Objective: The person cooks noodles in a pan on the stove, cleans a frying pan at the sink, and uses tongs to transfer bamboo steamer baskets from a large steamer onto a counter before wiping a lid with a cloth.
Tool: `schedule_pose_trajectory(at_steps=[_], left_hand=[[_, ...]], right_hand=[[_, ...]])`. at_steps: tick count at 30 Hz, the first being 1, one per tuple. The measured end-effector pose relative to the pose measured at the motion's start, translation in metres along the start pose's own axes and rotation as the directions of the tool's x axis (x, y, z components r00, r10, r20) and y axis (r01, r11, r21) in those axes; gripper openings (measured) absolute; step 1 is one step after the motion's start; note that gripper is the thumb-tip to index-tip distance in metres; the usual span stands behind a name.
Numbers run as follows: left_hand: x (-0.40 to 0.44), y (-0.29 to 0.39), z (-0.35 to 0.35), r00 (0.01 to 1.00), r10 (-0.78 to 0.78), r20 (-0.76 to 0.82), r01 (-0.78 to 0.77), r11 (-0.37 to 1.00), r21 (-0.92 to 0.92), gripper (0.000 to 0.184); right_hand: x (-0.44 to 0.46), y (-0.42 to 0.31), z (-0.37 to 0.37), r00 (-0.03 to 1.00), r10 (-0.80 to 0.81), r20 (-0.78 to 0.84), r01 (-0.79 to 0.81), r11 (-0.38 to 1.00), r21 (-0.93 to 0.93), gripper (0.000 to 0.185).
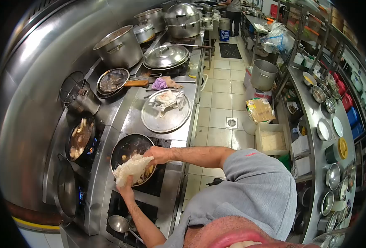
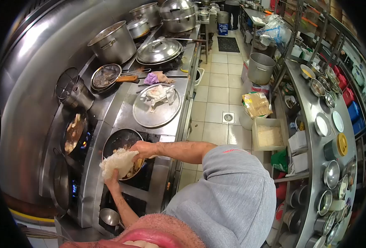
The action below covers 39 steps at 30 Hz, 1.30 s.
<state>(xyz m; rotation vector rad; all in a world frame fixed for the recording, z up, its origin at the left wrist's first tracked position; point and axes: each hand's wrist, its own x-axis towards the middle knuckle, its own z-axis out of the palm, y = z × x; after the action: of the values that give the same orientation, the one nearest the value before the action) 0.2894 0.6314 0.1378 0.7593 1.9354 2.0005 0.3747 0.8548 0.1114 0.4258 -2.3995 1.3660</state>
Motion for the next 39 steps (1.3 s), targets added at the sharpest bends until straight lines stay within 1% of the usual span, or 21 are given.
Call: schedule_pose_trajectory(at_steps=[2, 3, 5, 6, 7, 9, 10, 11, 13, 14, 18, 21, 22, 24, 27, 29, 31, 33, 35, 36, 39], left_hand=[[0.001, -0.002, -0.005, 0.999, -0.035, 0.041, 0.031, 0.994, 0.101, 0.048], [-0.001, -0.008, -0.006, 0.998, -0.033, 0.044, 0.029, 0.995, 0.1, 0.048], [-0.01, -0.021, -0.008, 0.999, 0.048, 0.014, -0.048, 0.999, 0.012, 0.044], [-0.012, -0.025, -0.007, 0.997, 0.072, 0.011, -0.072, 0.997, 0.001, 0.045], [-0.011, -0.026, -0.005, 0.998, 0.064, 0.008, -0.064, 0.998, 0.0, 0.045], [-0.004, -0.027, -0.002, 0.997, -0.05, -0.064, 0.049, 0.999, -0.018, 0.049], [-0.002, -0.031, -0.005, 0.995, -0.073, -0.065, 0.075, 0.997, 0.016, 0.049], [-0.004, -0.035, -0.007, 0.995, -0.073, -0.073, 0.074, 0.997, 0.02, 0.049], [-0.009, -0.039, -0.007, 0.999, 0.042, -0.015, -0.042, 0.999, -0.023, 0.049], [-0.012, -0.037, -0.002, 0.998, 0.041, -0.051, -0.044, 0.998, -0.052, 0.048], [-0.007, -0.047, -0.008, 0.987, -0.062, -0.145, 0.056, 0.997, -0.048, 0.051], [-0.009, -0.064, -0.015, 0.994, 0.013, -0.11, -0.02, 0.998, -0.063, 0.05], [-0.009, -0.067, -0.016, 0.994, 0.004, -0.112, -0.012, 0.998, -0.064, 0.05], [-0.006, -0.069, -0.014, 0.975, -0.131, -0.182, 0.12, 0.99, -0.073, 0.052], [-0.003, -0.056, -0.008, 0.983, -0.093, -0.159, 0.09, 0.996, -0.026, 0.053], [-0.003, -0.058, -0.008, 0.99, -0.069, -0.122, 0.061, 0.996, -0.07, 0.053], [-0.006, -0.058, -0.002, 0.983, -0.064, -0.17, 0.039, 0.989, -0.143, 0.047], [-0.003, -0.06, -0.004, 0.983, -0.1, -0.154, 0.074, 0.984, -0.165, 0.049], [-0.002, -0.059, -0.006, 0.985, -0.114, -0.127, 0.101, 0.989, -0.109, 0.051], [-0.001, -0.062, -0.008, 0.986, -0.118, -0.118, 0.106, 0.989, -0.104, 0.051], [0.001, -0.069, -0.01, 0.987, -0.094, -0.133, 0.08, 0.991, -0.106, 0.053]], right_hand=[[-0.004, -0.001, 0.002, 0.999, -0.019, -0.029, 0.019, 1.0, 0.004, 0.026], [-0.007, -0.002, 0.001, 0.999, -0.019, -0.031, 0.019, 1.0, 0.002, 0.026], [-0.015, -0.003, 0.003, 0.988, -0.149, 0.035, 0.151, 0.987, -0.061, 0.025], [-0.016, 0.001, 0.006, 0.988, -0.148, 0.051, 0.151, 0.988, -0.045, 0.024], [-0.014, 0.005, 0.007, 0.988, -0.143, 0.055, 0.145, 0.989, -0.04, 0.024], [-0.008, 0.013, 0.005, 0.993, -0.077, 0.095, 0.089, 0.988, -0.128, 0.023], [-0.006, 0.012, 0.002, 0.991, -0.098, 0.089, 0.11, 0.986, -0.129, 0.025], [-0.005, 0.01, 0.001, 0.99, -0.105, 0.093, 0.116, 0.986, -0.123, 0.025], [-0.004, 0.006, -0.006, 0.989, -0.054, 0.138, 0.062, 0.997, -0.049, 0.027], [-0.003, 0.01, -0.005, 0.988, -0.016, 0.156, 0.029, 0.996, -0.081, 0.028], [0.011, 0.012, -0.002, 0.985, 0.002, 0.175, 0.021, 0.992, -0.124, 0.03], [0.008, -0.003, -0.013, 0.97, 0.028, 0.242, 0.014, 0.985, -0.171, 0.032], [0.005, 0.011, -0.006, 0.978, 0.028, 0.208, 0.003, 0.989, -0.146, 0.033], [0.008, 0.021, -0.001, 0.98, 0.019, 0.2, 0.003, 0.994, -0.111, 0.034], [0.013, 0.018, -0.008, 0.987, 0.008, 0.163, 0.011, 0.994, -0.111, 0.034], [0.008, 0.0, -0.016, 0.972, 0.067, 0.226, -0.04, 0.992, -0.119, 0.031], [0.008, 0.012, -0.006, 0.977, 0.078, 0.2, -0.054, 0.991, -0.124, 0.031], [0.008, 0.019, 0.0, 0.983, 0.083, 0.163, -0.061, 0.99, -0.131, 0.031], [0.009, 0.023, -0.001, 0.988, 0.023, 0.15, -0.016, 0.999, -0.049, 0.032], [0.007, 0.018, -0.005, 0.983, 0.047, 0.179, -0.026, 0.993, -0.116, 0.032], [0.006, 0.012, -0.001, 0.97, 0.135, 0.202, -0.099, 0.978, -0.182, 0.032]])
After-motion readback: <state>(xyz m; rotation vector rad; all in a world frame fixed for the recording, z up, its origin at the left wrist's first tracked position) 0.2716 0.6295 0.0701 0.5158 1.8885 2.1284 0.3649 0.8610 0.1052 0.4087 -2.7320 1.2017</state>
